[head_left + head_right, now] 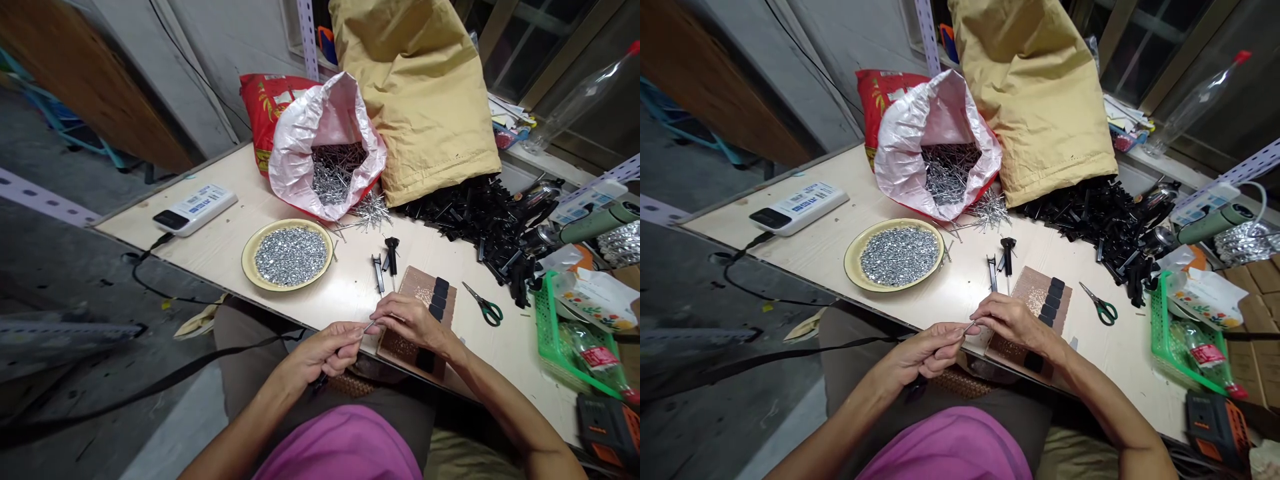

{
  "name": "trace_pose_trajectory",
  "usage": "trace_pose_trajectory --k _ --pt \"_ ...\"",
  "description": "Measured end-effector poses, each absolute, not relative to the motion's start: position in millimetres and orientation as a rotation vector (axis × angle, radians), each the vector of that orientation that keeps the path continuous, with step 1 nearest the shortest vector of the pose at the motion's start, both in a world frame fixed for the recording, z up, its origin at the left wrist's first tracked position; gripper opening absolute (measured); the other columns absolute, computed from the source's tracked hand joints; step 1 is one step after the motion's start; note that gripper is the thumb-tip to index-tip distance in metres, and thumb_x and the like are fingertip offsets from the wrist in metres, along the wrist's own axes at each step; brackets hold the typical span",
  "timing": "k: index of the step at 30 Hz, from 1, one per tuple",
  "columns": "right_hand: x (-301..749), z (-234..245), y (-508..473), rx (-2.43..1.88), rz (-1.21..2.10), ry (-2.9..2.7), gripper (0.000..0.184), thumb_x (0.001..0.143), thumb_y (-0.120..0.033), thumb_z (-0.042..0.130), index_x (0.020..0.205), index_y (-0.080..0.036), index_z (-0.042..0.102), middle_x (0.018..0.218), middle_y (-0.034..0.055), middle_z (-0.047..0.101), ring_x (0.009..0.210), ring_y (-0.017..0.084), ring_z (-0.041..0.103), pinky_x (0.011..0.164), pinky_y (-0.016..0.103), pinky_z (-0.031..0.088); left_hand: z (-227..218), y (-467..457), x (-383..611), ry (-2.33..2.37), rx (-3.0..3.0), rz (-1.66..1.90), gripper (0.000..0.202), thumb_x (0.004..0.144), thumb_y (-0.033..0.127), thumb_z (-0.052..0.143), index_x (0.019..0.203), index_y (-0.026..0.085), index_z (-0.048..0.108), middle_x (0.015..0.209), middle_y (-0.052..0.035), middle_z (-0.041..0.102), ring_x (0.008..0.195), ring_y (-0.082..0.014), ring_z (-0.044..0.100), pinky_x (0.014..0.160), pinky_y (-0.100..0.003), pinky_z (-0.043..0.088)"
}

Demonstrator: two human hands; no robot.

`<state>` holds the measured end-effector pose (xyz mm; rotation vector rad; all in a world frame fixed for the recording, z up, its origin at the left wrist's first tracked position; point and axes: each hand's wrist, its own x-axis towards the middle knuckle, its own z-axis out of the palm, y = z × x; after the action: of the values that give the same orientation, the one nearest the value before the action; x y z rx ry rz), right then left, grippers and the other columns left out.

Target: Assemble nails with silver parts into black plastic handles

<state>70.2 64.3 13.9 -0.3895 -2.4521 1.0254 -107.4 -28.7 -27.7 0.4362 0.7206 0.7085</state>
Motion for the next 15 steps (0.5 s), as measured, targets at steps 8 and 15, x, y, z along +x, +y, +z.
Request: trace_pose_trajectory --k 8,15 --pt "66 8 62 -0.927 1.423 -2.074 0.027 0.08 -0.042 0.063 0.077 -0.016 0.07 0.072 0.0032 0.065 0.065 0.013 0.059 0.059 0.024 0.045 -21 -35 -93 1.307 1.016 1.17 0.03 0.077 0.042 0.059 0.09 0.019 0.074 0.06 -0.0025 0.065 0.07 -0.0185 0.063 0.064 -0.028 0.051" --pt "64 10 62 -0.916 1.436 -2.094 0.028 0.082 -0.041 0.059 0.075 -0.016 0.068 0.069 0.0022 0.063 0.061 0.012 0.055 0.056 0.024 0.043 -23 -34 -90 1.374 1.118 1.245 0.03 0.077 0.041 0.058 0.09 0.02 0.074 0.072 -0.0047 0.069 0.074 -0.019 0.064 0.067 -0.029 0.051"
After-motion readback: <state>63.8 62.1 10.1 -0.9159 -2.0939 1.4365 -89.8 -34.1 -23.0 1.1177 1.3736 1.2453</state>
